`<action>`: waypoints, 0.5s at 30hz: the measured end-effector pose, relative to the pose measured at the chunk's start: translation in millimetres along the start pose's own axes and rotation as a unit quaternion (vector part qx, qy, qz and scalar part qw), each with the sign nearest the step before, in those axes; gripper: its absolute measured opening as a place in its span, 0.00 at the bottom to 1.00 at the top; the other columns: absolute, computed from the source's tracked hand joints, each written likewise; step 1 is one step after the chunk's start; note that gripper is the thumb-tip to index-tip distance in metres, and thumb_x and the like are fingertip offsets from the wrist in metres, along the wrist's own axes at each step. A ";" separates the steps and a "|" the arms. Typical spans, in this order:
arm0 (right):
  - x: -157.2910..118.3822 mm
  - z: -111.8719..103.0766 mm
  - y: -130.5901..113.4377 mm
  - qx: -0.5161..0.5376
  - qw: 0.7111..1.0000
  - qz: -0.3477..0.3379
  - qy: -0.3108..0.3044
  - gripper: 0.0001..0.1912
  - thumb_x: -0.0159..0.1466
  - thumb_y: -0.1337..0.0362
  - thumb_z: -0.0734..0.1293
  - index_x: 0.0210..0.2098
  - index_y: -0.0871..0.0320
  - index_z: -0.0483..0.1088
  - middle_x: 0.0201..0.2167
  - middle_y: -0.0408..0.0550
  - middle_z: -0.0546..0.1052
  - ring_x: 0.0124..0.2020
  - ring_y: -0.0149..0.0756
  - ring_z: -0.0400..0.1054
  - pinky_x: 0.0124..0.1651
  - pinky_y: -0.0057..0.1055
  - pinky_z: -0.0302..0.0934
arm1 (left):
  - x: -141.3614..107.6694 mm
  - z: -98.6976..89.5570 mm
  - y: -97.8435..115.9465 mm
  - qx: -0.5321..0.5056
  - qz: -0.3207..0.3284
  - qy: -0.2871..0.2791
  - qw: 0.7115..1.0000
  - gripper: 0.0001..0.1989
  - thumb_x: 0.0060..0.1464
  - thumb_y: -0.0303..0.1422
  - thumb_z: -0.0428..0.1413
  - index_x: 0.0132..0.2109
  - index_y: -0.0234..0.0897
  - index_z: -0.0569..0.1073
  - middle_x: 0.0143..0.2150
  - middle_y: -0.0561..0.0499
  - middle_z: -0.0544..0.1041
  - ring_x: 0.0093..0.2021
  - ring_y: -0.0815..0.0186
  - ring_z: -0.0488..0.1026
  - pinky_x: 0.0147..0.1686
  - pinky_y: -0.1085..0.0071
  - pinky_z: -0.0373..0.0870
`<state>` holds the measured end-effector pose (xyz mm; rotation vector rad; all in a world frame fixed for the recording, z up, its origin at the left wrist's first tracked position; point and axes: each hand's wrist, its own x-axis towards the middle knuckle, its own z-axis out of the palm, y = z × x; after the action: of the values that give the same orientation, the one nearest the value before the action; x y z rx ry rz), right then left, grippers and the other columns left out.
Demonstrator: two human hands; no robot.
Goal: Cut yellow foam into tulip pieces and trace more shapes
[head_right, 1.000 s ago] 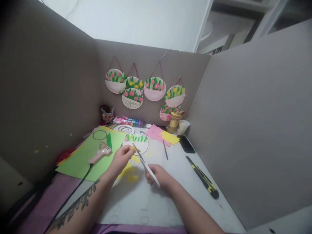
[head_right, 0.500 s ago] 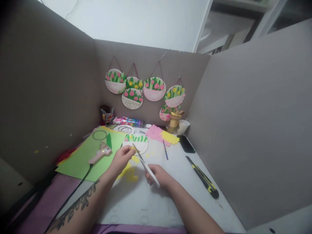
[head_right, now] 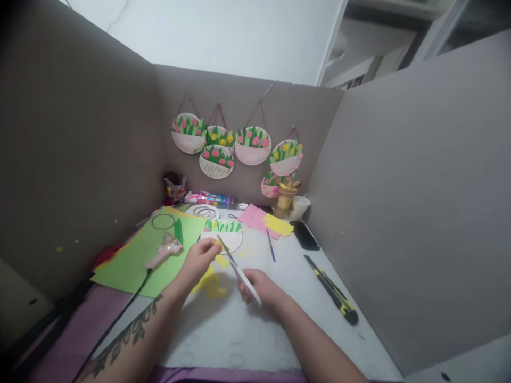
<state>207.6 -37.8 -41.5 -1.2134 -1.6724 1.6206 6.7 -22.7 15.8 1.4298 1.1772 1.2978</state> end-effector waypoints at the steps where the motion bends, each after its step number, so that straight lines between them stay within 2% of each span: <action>1: 0.3 -0.5 0.8 0.001 1.000 -0.001 -0.002 0.06 0.43 0.70 0.61 0.24 0.60 0.64 0.17 0.41 0.68 0.19 0.29 0.63 0.23 0.24 0.58 | -0.1 0.0 0.4 0.001 -0.001 0.001 1.000 0.12 0.48 0.39 0.54 0.26 0.35 0.66 0.22 0.57 0.63 0.25 0.71 0.59 0.26 0.75 0.56; 15: 1.8 -3.7 5.3 -0.015 1.000 -0.005 -0.003 0.05 0.44 0.69 0.62 0.24 0.60 0.64 0.17 0.41 0.69 0.19 0.28 0.63 0.24 0.24 0.56 | -0.6 -1.6 3.5 0.008 -0.001 0.005 1.000 0.10 0.48 0.37 0.53 0.25 0.35 0.66 0.21 0.56 0.63 0.24 0.71 0.59 0.26 0.75 0.56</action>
<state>211.1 -35.0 -46.4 -1.2143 -1.7103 1.5988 5.4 -24.0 19.2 1.4351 1.1985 1.2978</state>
